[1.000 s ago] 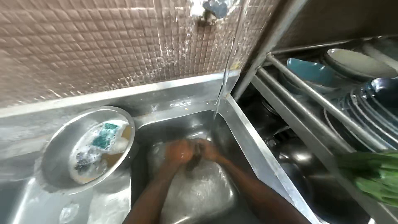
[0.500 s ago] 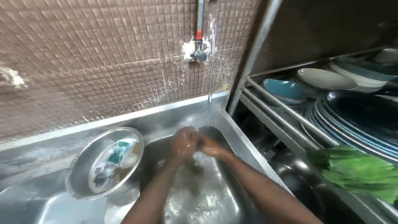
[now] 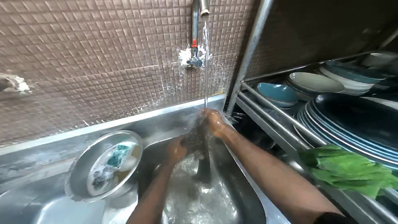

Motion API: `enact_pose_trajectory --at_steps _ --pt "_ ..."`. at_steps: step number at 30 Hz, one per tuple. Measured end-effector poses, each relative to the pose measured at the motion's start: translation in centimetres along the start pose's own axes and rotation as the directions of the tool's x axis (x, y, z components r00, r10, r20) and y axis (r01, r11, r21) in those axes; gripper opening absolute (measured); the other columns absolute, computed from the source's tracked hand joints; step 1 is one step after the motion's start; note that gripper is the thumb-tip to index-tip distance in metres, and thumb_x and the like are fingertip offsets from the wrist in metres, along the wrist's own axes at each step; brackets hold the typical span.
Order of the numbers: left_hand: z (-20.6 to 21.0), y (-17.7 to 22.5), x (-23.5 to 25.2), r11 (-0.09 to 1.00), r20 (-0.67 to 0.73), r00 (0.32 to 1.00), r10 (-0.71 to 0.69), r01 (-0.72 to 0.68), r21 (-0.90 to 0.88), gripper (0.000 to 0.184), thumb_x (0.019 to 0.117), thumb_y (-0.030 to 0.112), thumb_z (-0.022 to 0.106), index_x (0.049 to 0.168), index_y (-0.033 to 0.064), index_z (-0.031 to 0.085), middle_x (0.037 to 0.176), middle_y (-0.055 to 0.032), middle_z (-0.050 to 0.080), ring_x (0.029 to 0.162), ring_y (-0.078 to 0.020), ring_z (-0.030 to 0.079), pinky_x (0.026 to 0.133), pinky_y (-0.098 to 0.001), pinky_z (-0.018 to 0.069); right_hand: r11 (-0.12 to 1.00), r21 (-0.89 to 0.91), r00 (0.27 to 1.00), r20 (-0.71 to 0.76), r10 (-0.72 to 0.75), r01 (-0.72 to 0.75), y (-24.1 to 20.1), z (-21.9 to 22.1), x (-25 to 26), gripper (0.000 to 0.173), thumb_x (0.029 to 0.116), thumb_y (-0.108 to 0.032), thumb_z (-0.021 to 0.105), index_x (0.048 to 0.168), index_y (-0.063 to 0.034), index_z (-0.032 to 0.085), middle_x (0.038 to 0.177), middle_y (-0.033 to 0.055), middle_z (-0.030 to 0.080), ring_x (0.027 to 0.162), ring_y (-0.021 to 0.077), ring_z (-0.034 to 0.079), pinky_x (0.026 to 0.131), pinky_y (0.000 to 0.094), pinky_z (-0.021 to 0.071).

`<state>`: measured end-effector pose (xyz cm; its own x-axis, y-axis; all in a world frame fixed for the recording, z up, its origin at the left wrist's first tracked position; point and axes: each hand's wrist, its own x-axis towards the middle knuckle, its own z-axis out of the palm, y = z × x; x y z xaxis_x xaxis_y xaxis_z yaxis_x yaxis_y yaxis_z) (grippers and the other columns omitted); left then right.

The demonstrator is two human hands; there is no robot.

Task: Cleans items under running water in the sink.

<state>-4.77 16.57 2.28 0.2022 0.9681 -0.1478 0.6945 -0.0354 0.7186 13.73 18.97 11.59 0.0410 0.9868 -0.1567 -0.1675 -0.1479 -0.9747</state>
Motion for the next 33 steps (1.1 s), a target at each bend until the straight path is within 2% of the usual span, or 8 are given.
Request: enact_pose_trajectory --at_steps 6,10,14,18,21,25,30,33 --pt "-0.2 -0.1 0.5 0.951 -0.409 0.901 -0.145 0.013 -0.308 0.031 0.1102 0.016 0.044 0.123 -0.0030 0.065 0.116 -0.0255 0.068 0.109 -0.0375 0.066 0.099 -0.0564 0.0497 0.642 -0.695 0.858 0.501 0.111 0.323 -0.4 -4.1 0.5 0.032 0.0940 -0.022 0.075 0.114 -0.0008 0.061 0.103 0.0157 0.063 0.093 0.0246 0.061 0.084 0.0459 0.0519" --pt "-3.3 1.4 -0.2 0.974 -0.398 0.894 0.208 -0.153 0.167 0.030 0.1059 0.010 0.049 0.130 0.0041 0.064 0.119 -0.0187 0.070 0.105 -0.0367 0.070 0.091 -0.0567 0.0555 0.012 -0.803 0.768 0.575 0.284 0.596 -0.5 -6.2 1.0 0.049 0.0874 -0.017 0.081 0.133 -0.0121 0.064 0.122 0.0169 0.069 0.114 0.0369 0.066 0.098 0.0604 0.0509" --pt "-7.9 1.0 -1.0 0.656 -0.257 0.764 0.592 -0.271 0.705 0.027 0.1030 0.026 0.062 0.118 0.0067 0.073 0.115 -0.0197 0.071 0.085 -0.0396 0.073 0.065 -0.0568 0.0580 -0.165 -0.758 0.774 0.629 0.073 0.631 -3.2 -9.6 1.0 0.020 0.0961 -0.009 0.067 0.114 -0.0116 0.075 0.121 0.0146 0.066 0.105 0.0343 0.068 0.089 0.0557 0.0569" --pt "-10.3 4.0 -0.2 0.856 -0.459 0.773 0.439 -0.205 0.474 0.031 0.1057 0.028 0.058 0.112 0.0014 0.072 0.105 -0.0202 0.073 0.091 -0.0406 0.072 0.078 -0.0621 0.0560 0.031 -0.703 0.627 0.612 -0.482 0.711 -4.2 -9.8 1.4 0.025 0.0913 0.000 0.063 0.111 -0.0065 0.077 0.114 0.0168 0.068 0.102 0.0325 0.068 0.087 0.0534 0.0574" --pt "-7.0 9.5 0.4 0.914 -0.603 0.758 0.251 -0.390 -0.110 0.023 0.1033 0.016 0.059 0.117 -0.0015 0.066 0.106 -0.0166 0.071 0.092 -0.0242 0.070 0.085 -0.0450 0.0583 0.646 -0.465 0.796 0.361 -0.486 0.605 -2.1 -5.3 1.4 0.036 0.1017 -0.001 0.048 0.133 0.0017 0.064 0.140 0.0128 0.063 0.131 0.0201 0.057 0.113 0.0391 0.0449" --pt "2.3 12.3 -2.8 0.701 -0.633 0.759 0.150 -0.533 -0.473 0.036 0.0983 0.020 0.066 0.132 0.0098 0.064 0.133 -0.0102 0.062 0.113 -0.0214 0.063 0.093 -0.0406 0.0551 0.993 0.085 0.990 0.106 -0.094 0.085 2.2 0.0 0.0 0.032 0.1113 -0.021 0.029 0.106 -0.0133 0.060 0.079 -0.0050 0.063 0.069 0.0022 0.060 0.062 0.0209 0.0541" --pt "11.4 6.2 -1.8 -0.592 0.278 0.899 -0.337 0.028 -0.805 0.036 0.1042 0.051 0.046 0.098 0.0194 0.060 0.082 -0.0001 0.061 0.072 -0.0147 0.062 0.065 -0.0370 0.0554 0.981 -0.018 0.979 -0.063 0.194 -0.195 11.5 0.4 -1.8 0.034 0.1090 -0.039 0.041 0.094 -0.0149 0.059 0.062 -0.0038 0.047 0.048 0.0079 0.043 0.045 0.0259 0.0408" --pt "15.1 1.5 -0.3 -0.532 0.429 0.803 -0.413 0.169 -0.830 0.025 0.1065 0.025 0.047 0.093 0.0075 0.058 0.066 -0.0031 0.053 0.052 -0.0129 0.051 0.050 -0.0289 0.0484 0.980 -0.085 0.975 -0.150 0.164 -0.178 15.5 -1.5 -5.8 0.029 0.1086 -0.019 0.042 0.092 -0.0057 0.062 0.069 0.0027 0.058 0.057 0.0130 0.056 0.052 0.0308 0.0495"
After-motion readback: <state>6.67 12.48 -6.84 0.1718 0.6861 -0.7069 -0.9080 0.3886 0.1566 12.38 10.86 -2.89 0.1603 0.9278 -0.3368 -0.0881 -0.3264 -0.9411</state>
